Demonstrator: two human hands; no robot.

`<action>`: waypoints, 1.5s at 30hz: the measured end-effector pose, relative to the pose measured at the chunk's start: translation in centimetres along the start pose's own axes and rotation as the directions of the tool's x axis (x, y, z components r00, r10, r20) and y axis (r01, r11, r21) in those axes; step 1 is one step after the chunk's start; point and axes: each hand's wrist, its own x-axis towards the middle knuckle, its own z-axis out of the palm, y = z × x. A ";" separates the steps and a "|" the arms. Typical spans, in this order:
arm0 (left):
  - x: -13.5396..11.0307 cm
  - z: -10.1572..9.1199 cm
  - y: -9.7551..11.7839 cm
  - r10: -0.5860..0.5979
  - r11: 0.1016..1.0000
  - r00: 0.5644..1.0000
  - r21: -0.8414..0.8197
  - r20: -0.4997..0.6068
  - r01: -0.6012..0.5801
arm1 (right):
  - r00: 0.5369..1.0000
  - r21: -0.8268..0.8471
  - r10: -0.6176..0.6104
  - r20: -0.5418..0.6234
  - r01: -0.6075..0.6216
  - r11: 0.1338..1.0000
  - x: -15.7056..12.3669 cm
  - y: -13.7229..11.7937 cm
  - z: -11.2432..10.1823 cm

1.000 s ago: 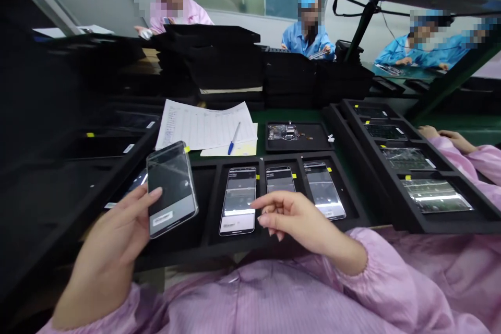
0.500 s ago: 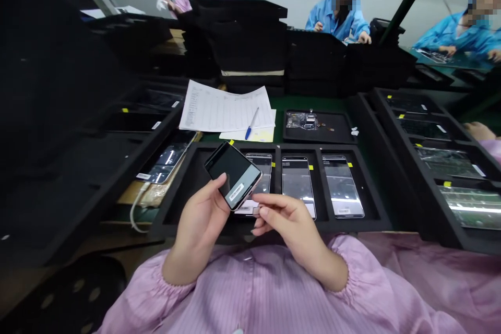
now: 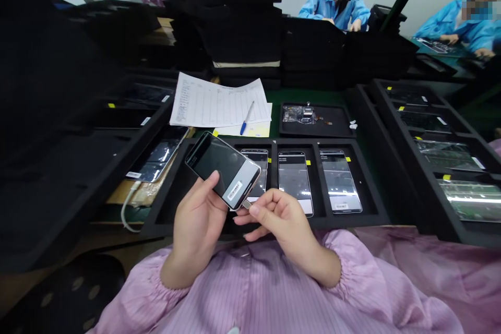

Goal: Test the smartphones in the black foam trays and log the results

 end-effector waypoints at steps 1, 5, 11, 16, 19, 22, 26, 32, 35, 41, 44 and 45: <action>-0.1 0.0 0.0 0.020 1.000 1.000 0.010 0.009 -0.020 | 1.000 -0.014 0.002 0.002 -0.002 1.000 0.0 0.1 0.0; -0.4 0.1 -0.1 0.100 0.993 0.994 0.064 0.035 -0.102 | 1.000 -0.068 -0.030 0.010 0.030 0.997 0.4 0.2 -0.3; -1.0 0.4 -0.3 0.092 0.990 0.994 0.105 0.057 -0.098 | 0.980 -0.294 -0.198 -0.020 0.183 0.938 1.1 1.3 -0.4; -0.3 0.1 0.1 -0.003 0.987 1.000 0.162 0.006 0.002 | 0.945 -0.661 -0.282 0.164 0.317 0.680 2.3 -1.3 -1.3; 1.1 -1.3 2.4 -0.030 0.951 0.995 0.303 -0.093 0.057 | 0.971 -0.904 -0.105 0.215 0.239 0.356 5.1 -6.7 -4.8; 3.0 -3.8 6.0 0.052 0.865 0.995 0.501 -0.083 -0.004 | 0.920 -0.983 -0.367 -0.139 -0.081 0.168 9.3 -12.6 -10.3; 5.6 -7.4 8.9 -0.018 0.657 1.000 0.754 0.001 0.011 | 0.832 -0.960 -0.480 -0.278 -0.227 0.163 13.9 -16.5 -16.4; 5.8 -7.0 6.6 0.313 0.109 0.908 0.940 0.278 -0.325 | 0.835 -0.954 -0.466 -0.293 -0.224 0.199 16.1 -15.5 -17.9; 5.0 -3.4 4.6 0.289 -0.175 0.752 0.805 0.592 -0.567 | 0.847 -0.958 -0.466 -0.254 -0.155 0.241 15.7 -15.5 -16.2; 8.8 1.4 0.5 0.004 -0.138 0.708 0.701 0.707 -0.700 | 0.871 -0.842 -0.488 -0.060 0.219 0.493 8.9 -14.4 -8.8; 10.7 1.3 -0.9 -0.001 -0.097 0.719 0.716 0.695 -0.692 | 0.922 -0.569 -0.387 0.012 0.325 0.756 3.5 -11.5 -5.4; 11.0 1.2 -1.1 0.003 -0.084 0.720 0.718 0.694 -0.692 | 0.937 -0.495 -0.350 0.008 0.308 0.813 2.0 -10.3 -4.7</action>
